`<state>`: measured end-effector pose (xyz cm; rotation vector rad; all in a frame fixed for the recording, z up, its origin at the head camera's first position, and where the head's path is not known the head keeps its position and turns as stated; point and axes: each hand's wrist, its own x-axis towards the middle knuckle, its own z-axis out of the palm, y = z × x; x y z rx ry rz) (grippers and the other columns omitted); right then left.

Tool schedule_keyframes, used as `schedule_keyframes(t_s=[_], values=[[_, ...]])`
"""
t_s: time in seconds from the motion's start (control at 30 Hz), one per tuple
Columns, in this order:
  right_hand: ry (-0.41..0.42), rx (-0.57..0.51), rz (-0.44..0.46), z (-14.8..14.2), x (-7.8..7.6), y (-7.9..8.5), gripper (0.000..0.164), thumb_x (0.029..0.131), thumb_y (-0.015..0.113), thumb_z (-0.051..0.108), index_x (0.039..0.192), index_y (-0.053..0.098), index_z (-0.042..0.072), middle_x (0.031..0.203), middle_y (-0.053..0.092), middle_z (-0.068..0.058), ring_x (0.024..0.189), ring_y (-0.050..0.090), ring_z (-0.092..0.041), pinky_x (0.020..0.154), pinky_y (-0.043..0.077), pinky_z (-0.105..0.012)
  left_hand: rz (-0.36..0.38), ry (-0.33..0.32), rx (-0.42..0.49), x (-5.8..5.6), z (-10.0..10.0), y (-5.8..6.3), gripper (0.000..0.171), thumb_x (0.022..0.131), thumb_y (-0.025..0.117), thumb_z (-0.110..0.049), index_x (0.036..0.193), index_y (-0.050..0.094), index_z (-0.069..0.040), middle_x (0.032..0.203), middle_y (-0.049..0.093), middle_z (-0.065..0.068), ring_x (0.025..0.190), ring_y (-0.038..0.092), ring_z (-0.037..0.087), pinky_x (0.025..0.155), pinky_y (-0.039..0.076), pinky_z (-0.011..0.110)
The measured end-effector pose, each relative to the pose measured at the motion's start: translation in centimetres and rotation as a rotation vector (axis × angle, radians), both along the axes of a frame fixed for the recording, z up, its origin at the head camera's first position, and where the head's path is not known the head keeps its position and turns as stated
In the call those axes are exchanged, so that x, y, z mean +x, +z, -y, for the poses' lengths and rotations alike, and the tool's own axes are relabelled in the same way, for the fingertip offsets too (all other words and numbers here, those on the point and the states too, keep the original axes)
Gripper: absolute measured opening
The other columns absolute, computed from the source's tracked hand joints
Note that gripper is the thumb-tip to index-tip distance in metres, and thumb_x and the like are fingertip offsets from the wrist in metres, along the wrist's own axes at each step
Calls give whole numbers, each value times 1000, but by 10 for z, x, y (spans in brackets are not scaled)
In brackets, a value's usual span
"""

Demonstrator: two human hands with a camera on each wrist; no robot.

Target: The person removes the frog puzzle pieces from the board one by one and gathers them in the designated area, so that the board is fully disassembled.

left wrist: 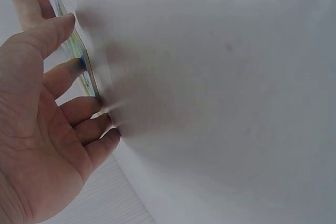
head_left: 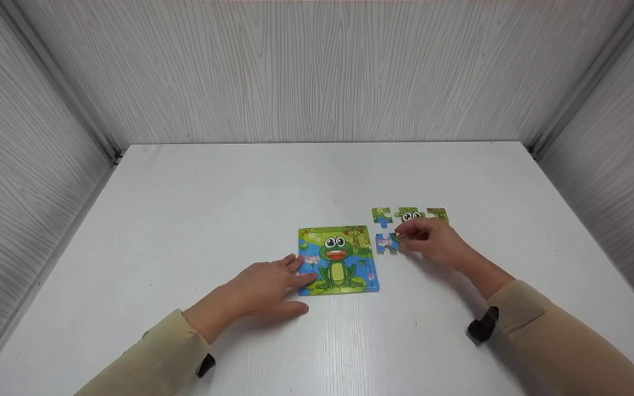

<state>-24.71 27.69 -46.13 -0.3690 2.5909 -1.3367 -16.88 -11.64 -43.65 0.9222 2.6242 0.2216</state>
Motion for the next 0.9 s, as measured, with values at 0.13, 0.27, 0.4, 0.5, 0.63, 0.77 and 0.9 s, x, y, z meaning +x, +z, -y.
schedule_keyframes(t_s=[0.13, 0.27, 0.4, 0.5, 0.63, 0.77, 0.9], values=[[-11, -7, 16, 1, 1, 0, 28, 96, 79, 10, 124, 77, 8, 117, 74, -9, 101, 62, -24, 84, 52, -22, 2, 2, 0, 0, 0, 0, 65, 101, 63, -54, 159, 52, -29, 169, 36, 15, 157, 33, 34, 116, 43, 57], [-5, -9, 22, 1, 3, 1, 30, 96, 80, 13, 125, 76, 7, 119, 73, -10, 102, 61, -25, 84, 52, -22, 0, 1, -2, 1, 0, 0, 65, 101, 62, -55, 160, 52, -30, 169, 36, 15, 157, 33, 35, 116, 42, 58], [0, -4, 31, 1, 2, -1, 30, 96, 80, 14, 125, 76, 8, 120, 73, -10, 103, 61, -26, 85, 52, -22, -3, -3, -2, 1, 1, 0, 65, 101, 62, -55, 160, 51, -30, 169, 36, 15, 157, 33, 36, 116, 42, 58], [1, 9, 34, 1, 1, -3, 28, 97, 79, 14, 124, 76, 10, 119, 73, -8, 104, 62, -26, 86, 53, -23, -3, -3, -5, 1, 1, 0, 65, 101, 62, -56, 160, 50, -30, 170, 35, 14, 157, 32, 35, 116, 42, 58], [1, 21, 29, 1, 1, -3, 27, 97, 79, 13, 124, 76, 10, 119, 73, -7, 106, 63, -26, 87, 53, -23, -7, -4, -11, 1, 1, 0, 65, 101, 61, -56, 160, 50, -30, 170, 35, 15, 157, 33, 35, 115, 43, 58], [4, 38, 15, 0, 1, -5, 29, 97, 79, 14, 125, 75, 9, 121, 74, -8, 109, 64, -25, 89, 52, -21, -13, -10, -9, 1, 1, 1, 65, 101, 61, -56, 160, 51, -29, 169, 36, 16, 156, 34, 35, 113, 45, 58], [0, 55, 14, -1, 1, -6, 30, 97, 79, 14, 126, 74, 9, 121, 74, -7, 111, 65, -25, 91, 52, -22, -13, -16, 0, 1, 1, 1, 65, 101, 61, -55, 160, 51, -29, 169, 36, 16, 156, 34, 35, 113, 45, 58]])
